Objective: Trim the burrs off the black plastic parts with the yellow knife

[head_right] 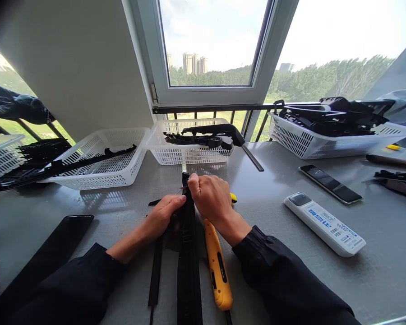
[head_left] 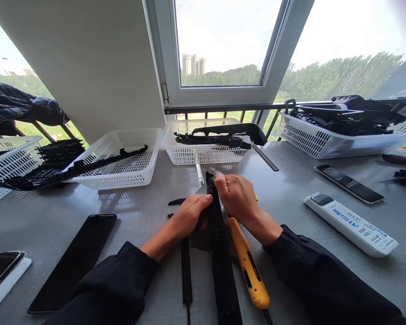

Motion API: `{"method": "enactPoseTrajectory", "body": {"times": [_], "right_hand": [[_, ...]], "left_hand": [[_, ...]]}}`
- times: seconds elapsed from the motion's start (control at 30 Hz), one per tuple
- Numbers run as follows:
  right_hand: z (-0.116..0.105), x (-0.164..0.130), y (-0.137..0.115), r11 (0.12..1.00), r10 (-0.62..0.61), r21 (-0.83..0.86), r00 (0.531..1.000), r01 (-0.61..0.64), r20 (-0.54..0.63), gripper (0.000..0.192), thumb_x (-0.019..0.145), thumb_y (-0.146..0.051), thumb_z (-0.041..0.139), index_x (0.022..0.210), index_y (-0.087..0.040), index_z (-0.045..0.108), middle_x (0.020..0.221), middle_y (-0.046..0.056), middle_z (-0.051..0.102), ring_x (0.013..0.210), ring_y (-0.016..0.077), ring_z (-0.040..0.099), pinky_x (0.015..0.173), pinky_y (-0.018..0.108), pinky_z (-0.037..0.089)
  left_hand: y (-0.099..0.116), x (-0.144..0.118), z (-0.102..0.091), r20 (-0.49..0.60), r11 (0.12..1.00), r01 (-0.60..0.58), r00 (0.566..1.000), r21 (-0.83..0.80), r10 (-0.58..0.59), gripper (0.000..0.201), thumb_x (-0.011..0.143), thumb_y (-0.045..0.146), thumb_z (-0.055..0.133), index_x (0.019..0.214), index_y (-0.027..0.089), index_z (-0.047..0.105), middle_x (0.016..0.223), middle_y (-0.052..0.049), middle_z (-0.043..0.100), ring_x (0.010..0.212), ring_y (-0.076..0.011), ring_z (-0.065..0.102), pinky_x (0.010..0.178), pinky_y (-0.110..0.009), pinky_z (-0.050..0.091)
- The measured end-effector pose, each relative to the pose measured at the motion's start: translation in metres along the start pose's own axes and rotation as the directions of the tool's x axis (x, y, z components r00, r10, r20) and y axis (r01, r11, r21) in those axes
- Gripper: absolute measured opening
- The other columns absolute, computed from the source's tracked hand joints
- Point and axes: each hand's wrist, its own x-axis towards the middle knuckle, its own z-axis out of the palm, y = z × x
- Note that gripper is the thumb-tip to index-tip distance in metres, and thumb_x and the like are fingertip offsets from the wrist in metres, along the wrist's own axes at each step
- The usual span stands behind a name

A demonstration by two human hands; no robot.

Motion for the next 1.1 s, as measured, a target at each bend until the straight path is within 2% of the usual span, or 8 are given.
{"method": "enactPoseTrajectory", "body": {"times": [0.4,0.8,1.1], "right_hand": [[-0.001,0.006,0.008,0.999,0.042,-0.013,0.999,-0.042,-0.02,0.066,0.109,-0.035,0.026,0.064,-0.016,0.07,0.072,0.01,0.072,0.066,0.0168,0.054,0.063,0.032,0.016],[-0.002,0.0,0.001,0.999,0.002,0.032,1.0,-0.002,-0.01,0.065,0.109,-0.037,0.027,0.063,-0.017,0.068,0.069,0.009,0.07,0.062,0.0168,0.052,0.062,0.032,0.016],[0.0,-0.001,-0.001,1.0,-0.018,0.006,1.0,0.018,-0.003,0.065,0.11,-0.036,0.028,0.067,-0.017,0.073,0.073,0.01,0.075,0.066,0.018,0.058,0.063,0.032,0.017]], "left_hand": [[0.01,-0.006,0.007,0.038,0.997,-0.029,0.999,0.066,0.026,0.049,0.098,0.053,0.044,0.059,0.023,0.046,0.048,0.002,0.05,0.044,-0.013,0.046,0.047,-0.027,0.034],[0.006,-0.001,0.005,-0.049,0.999,-0.016,0.999,-0.036,0.015,0.052,0.094,0.061,0.048,0.059,0.023,0.052,0.048,0.003,0.05,0.045,-0.0141,0.044,0.046,-0.029,0.034],[0.007,-0.001,0.005,-0.102,1.0,-0.022,0.994,0.007,0.023,0.049,0.094,0.058,0.048,0.06,0.023,0.053,0.05,0.001,0.052,0.051,-0.0166,0.046,0.051,-0.03,0.036]]}}
